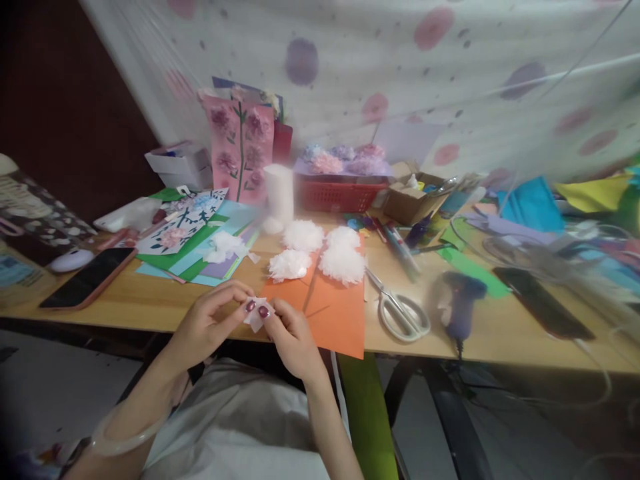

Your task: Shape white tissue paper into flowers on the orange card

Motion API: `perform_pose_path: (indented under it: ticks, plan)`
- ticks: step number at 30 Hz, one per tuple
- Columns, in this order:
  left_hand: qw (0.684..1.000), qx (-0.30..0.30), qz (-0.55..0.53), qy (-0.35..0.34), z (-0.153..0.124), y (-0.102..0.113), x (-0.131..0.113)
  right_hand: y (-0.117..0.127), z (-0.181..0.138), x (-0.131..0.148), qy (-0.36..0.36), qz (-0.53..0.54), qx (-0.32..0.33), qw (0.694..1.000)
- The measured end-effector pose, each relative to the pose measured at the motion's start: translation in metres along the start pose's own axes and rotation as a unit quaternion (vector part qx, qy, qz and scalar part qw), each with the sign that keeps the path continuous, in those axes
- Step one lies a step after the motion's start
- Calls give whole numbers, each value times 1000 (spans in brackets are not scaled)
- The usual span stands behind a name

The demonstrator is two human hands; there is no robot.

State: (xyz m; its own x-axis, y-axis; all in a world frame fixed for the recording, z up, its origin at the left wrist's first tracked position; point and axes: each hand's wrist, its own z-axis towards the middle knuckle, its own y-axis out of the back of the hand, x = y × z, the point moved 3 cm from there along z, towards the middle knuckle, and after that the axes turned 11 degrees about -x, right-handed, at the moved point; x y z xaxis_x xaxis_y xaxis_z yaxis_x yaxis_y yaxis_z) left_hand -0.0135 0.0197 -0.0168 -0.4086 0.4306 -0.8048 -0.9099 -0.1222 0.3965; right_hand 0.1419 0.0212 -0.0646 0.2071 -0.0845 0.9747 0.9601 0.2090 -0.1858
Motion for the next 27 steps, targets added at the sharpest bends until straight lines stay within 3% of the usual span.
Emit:
perform_pose_path:
  ticks: [11,23,27]
  plan:
    - [994,-26,-38,103,-2,3,21,2,0,-3,-27,-20,-4,999]
    - [989,-68,-61,120,2,9,22,0,3,-1,-34,-28,-31,999]
    - [970,-94,-145,172,3,15,25,1,4,-5,-31,-21,-49,998]
